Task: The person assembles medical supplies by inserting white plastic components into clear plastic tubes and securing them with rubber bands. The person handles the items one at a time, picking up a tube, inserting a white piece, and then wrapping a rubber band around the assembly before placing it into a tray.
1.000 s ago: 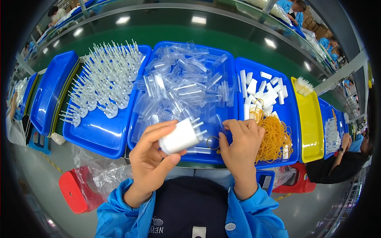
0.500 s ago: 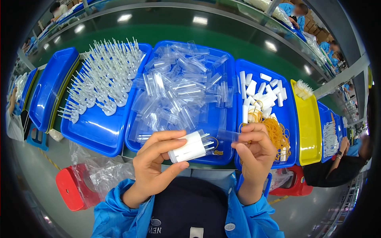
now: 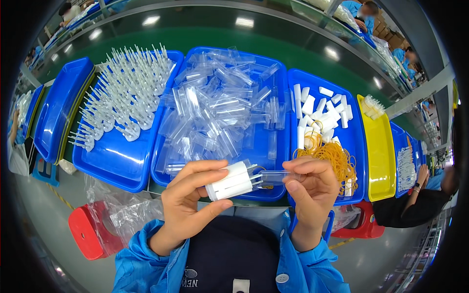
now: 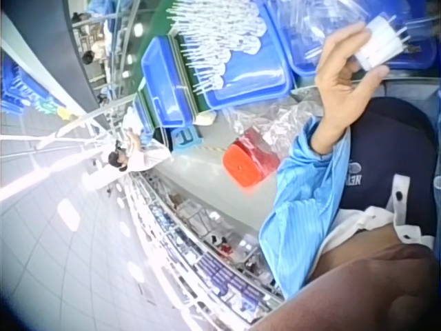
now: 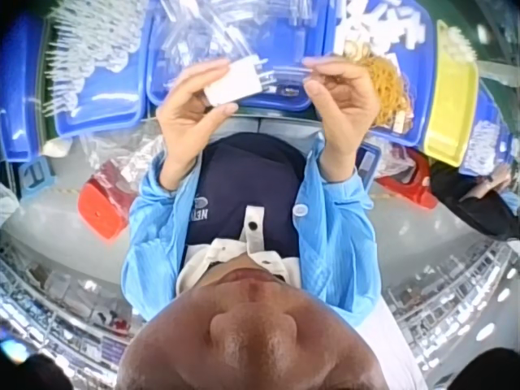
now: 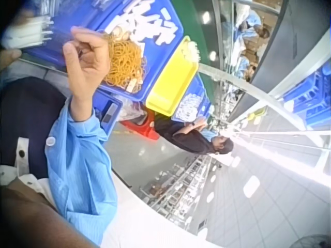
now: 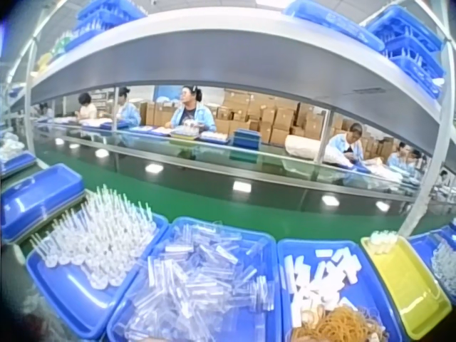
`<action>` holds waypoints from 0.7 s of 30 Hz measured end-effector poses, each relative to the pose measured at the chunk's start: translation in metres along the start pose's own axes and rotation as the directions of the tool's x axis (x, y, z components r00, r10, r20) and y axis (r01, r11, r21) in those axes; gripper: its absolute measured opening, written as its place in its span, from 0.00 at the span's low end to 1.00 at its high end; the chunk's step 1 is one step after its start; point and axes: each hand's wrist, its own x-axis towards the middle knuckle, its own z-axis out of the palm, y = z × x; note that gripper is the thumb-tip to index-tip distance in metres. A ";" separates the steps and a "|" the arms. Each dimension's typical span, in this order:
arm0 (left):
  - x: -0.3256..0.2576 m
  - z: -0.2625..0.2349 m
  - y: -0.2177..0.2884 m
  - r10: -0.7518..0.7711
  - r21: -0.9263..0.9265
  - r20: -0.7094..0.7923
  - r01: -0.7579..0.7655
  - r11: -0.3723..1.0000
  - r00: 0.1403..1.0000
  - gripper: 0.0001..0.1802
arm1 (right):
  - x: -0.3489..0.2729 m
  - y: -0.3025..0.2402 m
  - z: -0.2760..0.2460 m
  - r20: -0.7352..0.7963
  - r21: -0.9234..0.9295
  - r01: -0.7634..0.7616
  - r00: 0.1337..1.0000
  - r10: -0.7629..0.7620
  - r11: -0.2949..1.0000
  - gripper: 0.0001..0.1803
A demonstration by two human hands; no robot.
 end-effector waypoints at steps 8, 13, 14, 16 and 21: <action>-0.001 0.003 -0.001 -0.014 0.066 -0.025 0.016 0.998 1.000 0.23 | 0.000 -0.007 0.005 0.043 -0.061 -0.033 0.998 0.036 0.998 0.12; 0.000 0.003 -0.002 0.050 0.280 0.025 -0.055 0.958 0.998 0.21 | -0.001 -0.006 0.008 0.047 -0.060 0.049 0.998 -0.046 0.997 0.12; 0.000 0.002 -0.003 0.078 0.307 0.043 -0.087 0.948 0.996 0.20 | -0.001 -0.006 0.009 0.049 -0.074 0.072 0.996 -0.068 0.995 0.12; 0.000 0.002 -0.003 0.098 0.309 0.050 -0.109 0.945 0.994 0.20 | -0.001 -0.007 0.010 0.050 -0.097 0.098 0.994 -0.093 0.990 0.12; 0.000 0.004 -0.002 0.070 0.226 0.017 -0.072 0.971 0.997 0.17 | -0.001 -0.007 0.007 0.062 -0.138 0.119 0.992 -0.111 0.983 0.12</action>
